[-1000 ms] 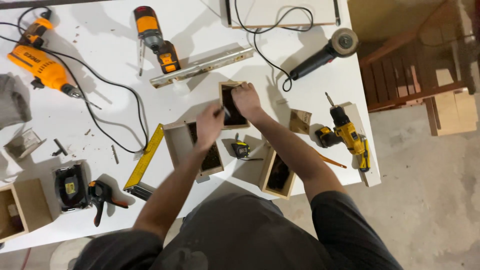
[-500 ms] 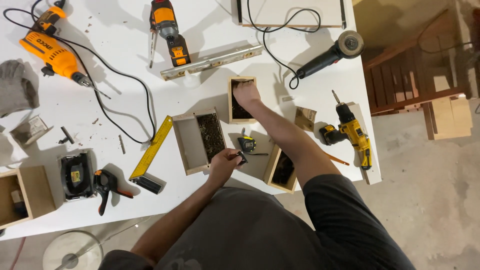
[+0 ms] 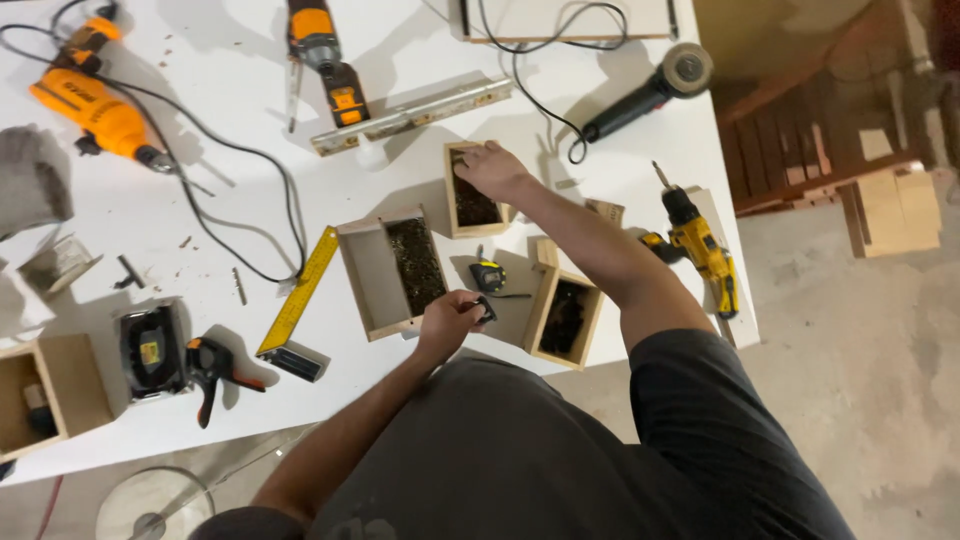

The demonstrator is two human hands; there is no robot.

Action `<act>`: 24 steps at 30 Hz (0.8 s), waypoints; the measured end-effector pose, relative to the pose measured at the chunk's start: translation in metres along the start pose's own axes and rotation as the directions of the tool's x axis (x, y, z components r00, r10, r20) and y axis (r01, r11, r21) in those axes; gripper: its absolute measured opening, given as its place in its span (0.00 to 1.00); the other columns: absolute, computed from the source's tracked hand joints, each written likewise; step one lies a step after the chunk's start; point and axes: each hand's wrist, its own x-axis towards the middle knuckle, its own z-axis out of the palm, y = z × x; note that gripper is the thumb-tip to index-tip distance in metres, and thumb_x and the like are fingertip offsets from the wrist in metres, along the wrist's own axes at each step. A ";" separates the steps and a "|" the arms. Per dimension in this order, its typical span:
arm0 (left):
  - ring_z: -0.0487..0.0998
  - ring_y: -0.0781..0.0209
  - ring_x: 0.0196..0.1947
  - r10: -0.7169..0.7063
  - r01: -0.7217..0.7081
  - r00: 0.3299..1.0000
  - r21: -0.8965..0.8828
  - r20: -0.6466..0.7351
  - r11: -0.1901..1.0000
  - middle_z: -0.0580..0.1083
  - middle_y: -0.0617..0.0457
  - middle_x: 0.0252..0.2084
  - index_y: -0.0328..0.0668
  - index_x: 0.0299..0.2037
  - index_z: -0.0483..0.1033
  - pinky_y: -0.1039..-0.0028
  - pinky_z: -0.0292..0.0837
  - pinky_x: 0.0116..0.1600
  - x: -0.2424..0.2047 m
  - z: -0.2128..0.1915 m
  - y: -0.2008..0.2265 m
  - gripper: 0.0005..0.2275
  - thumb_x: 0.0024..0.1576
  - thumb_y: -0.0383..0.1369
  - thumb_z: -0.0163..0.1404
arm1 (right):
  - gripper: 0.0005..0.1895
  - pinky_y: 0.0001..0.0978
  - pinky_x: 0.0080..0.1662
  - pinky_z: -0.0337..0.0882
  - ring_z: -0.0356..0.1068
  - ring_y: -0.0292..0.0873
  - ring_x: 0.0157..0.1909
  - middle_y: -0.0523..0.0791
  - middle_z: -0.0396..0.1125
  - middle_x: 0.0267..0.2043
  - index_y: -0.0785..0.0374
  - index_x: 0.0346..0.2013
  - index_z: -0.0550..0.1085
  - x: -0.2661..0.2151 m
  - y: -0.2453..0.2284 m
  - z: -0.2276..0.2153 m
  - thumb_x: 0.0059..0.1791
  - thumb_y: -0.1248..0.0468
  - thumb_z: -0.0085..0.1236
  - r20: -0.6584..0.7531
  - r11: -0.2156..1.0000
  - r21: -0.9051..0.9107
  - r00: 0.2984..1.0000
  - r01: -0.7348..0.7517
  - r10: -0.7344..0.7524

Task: The person labels small wooden boxes with printed stickers, then transfers screws and other fasteners from one box into another, arranging them into compartments. The person places the filled boxes onto a shelf and later picks up a cordless drill, briefly handling a screw.

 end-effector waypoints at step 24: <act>0.82 0.38 0.43 0.274 -0.094 0.961 0.889 -0.037 0.448 0.73 0.33 0.46 0.23 0.59 0.62 0.55 0.81 0.38 0.212 -0.032 0.033 0.21 0.67 0.39 0.45 | 0.10 0.38 0.44 0.76 0.79 0.46 0.37 0.51 0.78 0.34 0.62 0.50 0.80 -0.337 -0.160 0.030 0.55 0.64 0.59 0.516 -0.418 0.852 0.369 -0.315 0.773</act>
